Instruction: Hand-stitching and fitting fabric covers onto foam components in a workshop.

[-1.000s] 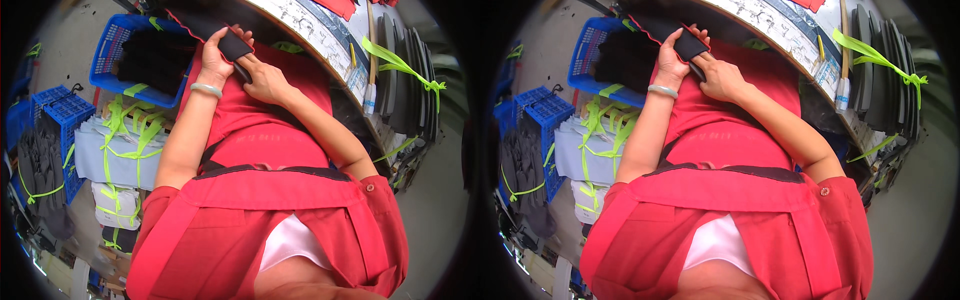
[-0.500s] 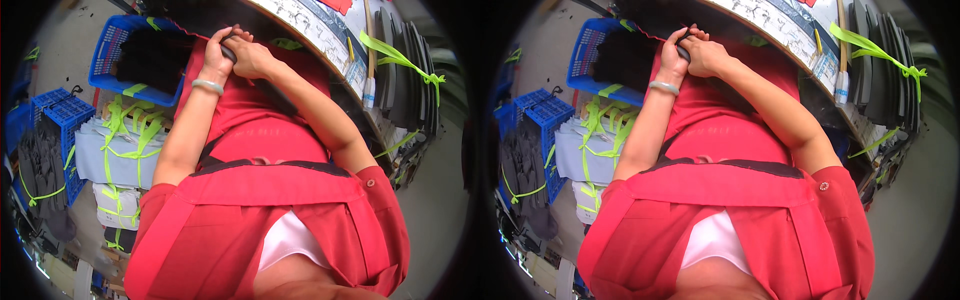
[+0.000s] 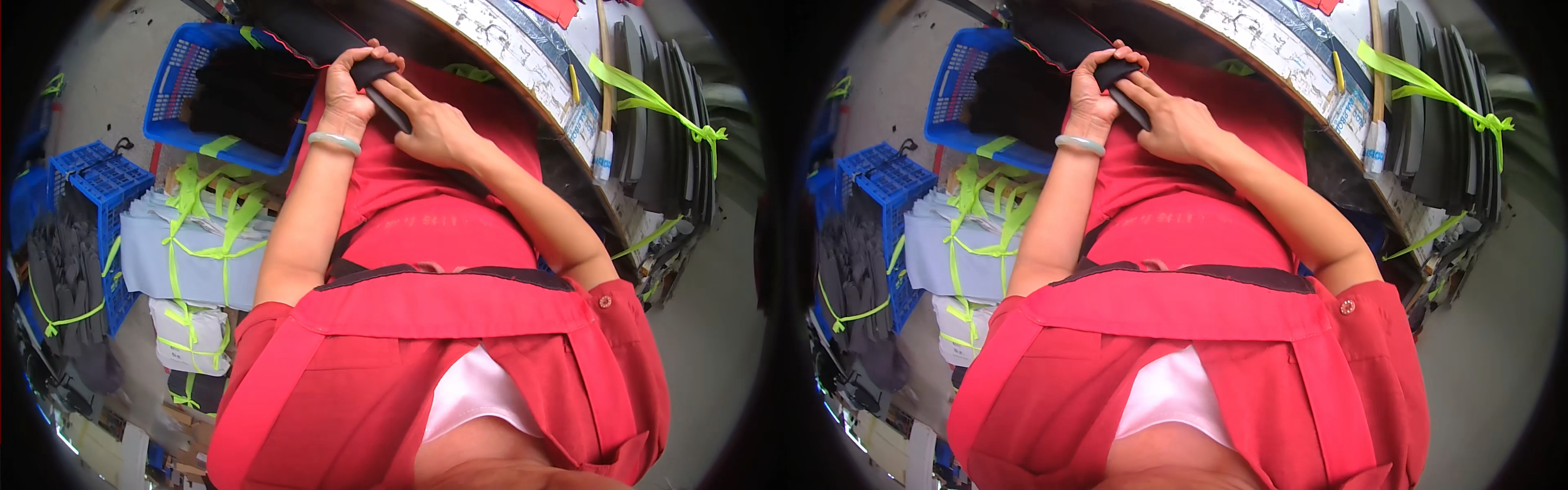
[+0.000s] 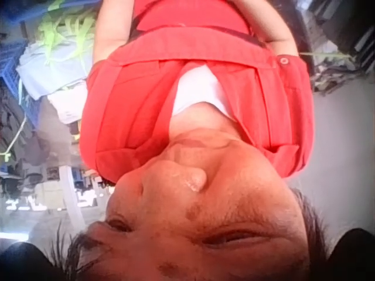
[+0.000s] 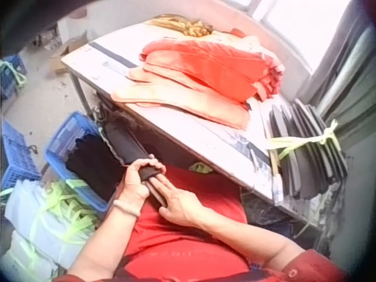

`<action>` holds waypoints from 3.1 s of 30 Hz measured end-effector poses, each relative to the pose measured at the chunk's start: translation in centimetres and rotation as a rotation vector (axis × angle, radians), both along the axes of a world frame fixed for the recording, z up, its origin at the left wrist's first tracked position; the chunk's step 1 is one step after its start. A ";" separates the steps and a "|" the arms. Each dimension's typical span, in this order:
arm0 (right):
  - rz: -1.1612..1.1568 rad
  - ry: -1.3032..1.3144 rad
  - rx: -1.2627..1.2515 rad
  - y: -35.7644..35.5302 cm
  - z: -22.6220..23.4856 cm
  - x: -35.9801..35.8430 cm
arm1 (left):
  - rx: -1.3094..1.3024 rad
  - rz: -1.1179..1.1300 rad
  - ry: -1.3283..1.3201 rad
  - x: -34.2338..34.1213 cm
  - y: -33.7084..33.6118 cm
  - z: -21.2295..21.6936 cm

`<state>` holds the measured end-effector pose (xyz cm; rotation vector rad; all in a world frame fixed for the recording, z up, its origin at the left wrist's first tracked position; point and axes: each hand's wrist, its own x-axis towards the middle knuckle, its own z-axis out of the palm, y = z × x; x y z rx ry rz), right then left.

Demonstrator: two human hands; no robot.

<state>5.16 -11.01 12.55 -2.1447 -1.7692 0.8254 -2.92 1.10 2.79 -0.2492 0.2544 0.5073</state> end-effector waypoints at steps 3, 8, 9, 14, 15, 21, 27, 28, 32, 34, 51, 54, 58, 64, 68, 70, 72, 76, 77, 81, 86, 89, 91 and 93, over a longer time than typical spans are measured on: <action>-0.007 -0.050 0.048 0.9 -0.6 0.2 | 0.158 0.068 0.091 1.0 0.0 -0.1; -0.035 -0.071 -0.188 3.3 -0.7 0.7 | 0.031 -0.055 0.156 1.1 -1.0 2.0; -0.036 -0.072 -0.186 2.1 -0.5 0.7 | 0.089 -0.048 0.212 1.0 -1.0 3.4; 0.038 -0.139 -0.086 2.1 -1.5 0.2 | 0.111 0.008 0.152 1.0 -0.3 0.1; 0.061 -0.157 -0.134 3.7 -1.7 0.3 | 0.120 0.000 0.147 1.1 -0.1 0.2; 0.052 -0.041 -0.053 0.7 0.1 0.0 | 0.049 0.003 0.086 0.4 0.0 0.3; 0.045 -0.163 -0.090 3.8 -1.9 0.5 | 0.103 -0.076 0.059 1.1 -0.8 -0.5; 0.045 -0.136 -0.108 3.5 -1.7 0.6 | 0.110 -0.103 0.110 0.9 -1.1 0.5; 0.060 -0.100 -0.001 -0.3 -0.1 1.0 | 0.109 -0.023 0.169 0.5 -0.3 2.2; 0.051 -0.127 -0.028 0.3 -0.6 0.6 | 0.168 -0.013 0.188 0.8 -0.2 0.9; 0.032 -0.138 -0.115 2.5 -0.2 0.7 | 0.157 -0.126 0.078 0.3 -0.5 1.6; 0.062 -0.094 -0.074 -0.5 0.6 0.3 | 0.151 -0.031 0.183 -0.2 0.2 1.7; 0.050 -0.209 -0.167 3.6 -1.5 0.4 | 0.134 -0.040 0.090 0.9 0.2 0.0; 0.059 -0.171 0.104 0.1 0.1 0.1 | 0.130 -0.054 0.122 0.5 0.1 0.7; 0.058 -0.163 0.034 0.7 -0.1 -0.1 | 0.200 -0.061 0.042 0.6 -0.2 0.1; 0.044 -0.209 -0.062 3.0 -1.4 0.7 | 0.190 -0.115 0.096 0.8 -0.8 0.8; 0.046 -0.204 -0.077 3.3 -1.7 0.9 | 0.132 -0.161 0.111 0.7 -0.7 1.2; 0.072 -0.186 -0.056 0.0 0.6 0.3 | 0.192 -0.011 0.211 0.2 -0.3 1.7; 0.087 -0.203 -0.072 -0.5 0.8 0.1 | 0.187 -0.006 0.211 0.2 -0.1 1.2; 0.157 -0.280 -0.230 4.2 -1.4 0.3 | 0.157 -0.033 0.133 0.6 -0.1 0.1; 0.308 -0.190 -0.033 1.6 0.8 1.6 | 0.100 -0.072 0.120 0.1 0.5 0.1; 0.252 -0.072 0.077 -1.7 1.6 2.2 | 0.037 -0.088 0.072 0.1 0.8 0.6; 0.221 -0.139 0.208 -2.1 -0.7 1.7 | 0.028 -0.119 0.023 0.3 0.6 0.5; 0.175 -0.271 0.205 -0.6 -2.7 1.2 | 0.027 -0.157 -0.069 0.4 0.4 0.1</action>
